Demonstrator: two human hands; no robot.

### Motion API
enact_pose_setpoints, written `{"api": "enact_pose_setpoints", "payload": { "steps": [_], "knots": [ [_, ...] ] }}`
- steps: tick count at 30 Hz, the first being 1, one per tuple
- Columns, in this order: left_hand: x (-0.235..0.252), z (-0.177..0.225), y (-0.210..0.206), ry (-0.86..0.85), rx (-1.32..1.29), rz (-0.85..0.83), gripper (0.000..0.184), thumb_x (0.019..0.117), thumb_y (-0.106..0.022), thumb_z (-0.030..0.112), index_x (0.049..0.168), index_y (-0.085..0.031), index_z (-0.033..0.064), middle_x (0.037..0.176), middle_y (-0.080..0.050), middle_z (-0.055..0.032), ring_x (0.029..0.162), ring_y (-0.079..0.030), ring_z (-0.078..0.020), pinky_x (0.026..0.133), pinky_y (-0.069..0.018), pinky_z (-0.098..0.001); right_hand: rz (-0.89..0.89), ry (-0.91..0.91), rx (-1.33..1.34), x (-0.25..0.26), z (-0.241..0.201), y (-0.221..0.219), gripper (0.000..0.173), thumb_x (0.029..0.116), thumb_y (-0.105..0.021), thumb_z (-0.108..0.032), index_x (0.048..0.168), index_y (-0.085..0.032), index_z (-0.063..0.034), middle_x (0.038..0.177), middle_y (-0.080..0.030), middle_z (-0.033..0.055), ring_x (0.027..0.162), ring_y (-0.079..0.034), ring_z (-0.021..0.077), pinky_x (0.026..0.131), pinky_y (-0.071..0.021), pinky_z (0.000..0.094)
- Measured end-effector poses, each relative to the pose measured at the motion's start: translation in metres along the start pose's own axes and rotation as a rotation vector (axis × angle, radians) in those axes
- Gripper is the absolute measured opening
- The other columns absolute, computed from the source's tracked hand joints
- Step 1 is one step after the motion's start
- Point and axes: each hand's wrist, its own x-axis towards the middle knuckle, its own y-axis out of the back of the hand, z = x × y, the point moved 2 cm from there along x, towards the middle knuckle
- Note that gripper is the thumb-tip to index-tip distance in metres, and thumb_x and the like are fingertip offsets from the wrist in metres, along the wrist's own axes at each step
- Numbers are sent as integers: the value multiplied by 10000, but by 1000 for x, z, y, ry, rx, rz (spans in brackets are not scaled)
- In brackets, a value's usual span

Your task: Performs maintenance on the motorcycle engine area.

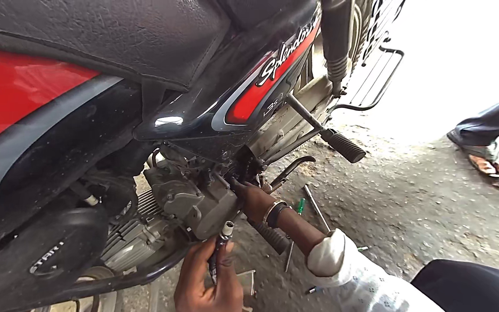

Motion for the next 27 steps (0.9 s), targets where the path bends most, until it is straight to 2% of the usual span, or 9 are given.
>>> {"api": "enact_pose_setpoints", "payload": {
  "steps": [6,8,11,14,19,24,27],
  "knots": [
    [0,2,-3,-5,-10,-4,210,954,-703,188,966,-720,-21,880,-672,1,828,-644,29,769,-556,-116,-43,16,23,5,2,0,741,966,-647,-87,1622,-303,-87,1446,-530,217,1298,-562,350,1092,-459,495],
    [0,5,-3,-4,-17,-8,204,957,-700,189,969,-719,-14,879,-667,7,827,-640,31,771,-552,-114,-44,16,13,6,2,0,698,956,-648,-85,1597,-372,-99,1428,-545,224,1288,-567,357,1077,-467,510],
    [0,7,-4,2,-21,-12,203,956,-702,186,974,-722,-16,882,-667,5,830,-640,28,776,-553,-117,-11,-7,19,9,4,-6,681,953,-648,-97,1584,-395,-122,1418,-540,220,1264,-581,362,1046,-494,530],
    [1,7,-5,2,-15,-11,201,953,-699,168,970,-718,-31,876,-665,-1,829,-643,25,772,-556,-117,45,-12,38,8,8,-10,633,958,-656,-142,1548,-437,-75,1389,-570,209,1240,-601,351,1046,-496,519],
    [0,5,-6,13,-12,-17,199,947,-702,164,965,-720,-33,879,-664,-4,827,-639,29,775,-551,-113,28,-48,41,11,6,-10,641,954,-652,-141,1545,-421,-50,1402,-552,214,1249,-593,354,1043,-496,525],
    [1,4,-6,10,-19,-24,206,956,-698,176,972,-719,-27,882,-670,-2,831,-644,26,776,-556,-117,9,-79,-2,17,5,-11,582,955,-651,-166,1496,-466,-59,1381,-559,206,1241,-595,353,1020,-508,530],
    [1,4,-8,8,-15,-25,204,956,-701,180,971,-722,-23,879,-671,-3,824,-644,24,765,-558,-118,-11,-114,-1,18,3,-9,585,935,-669,-158,1475,-483,-32,1399,-552,217,1262,-585,362,1028,-503,546]
  ]
}}
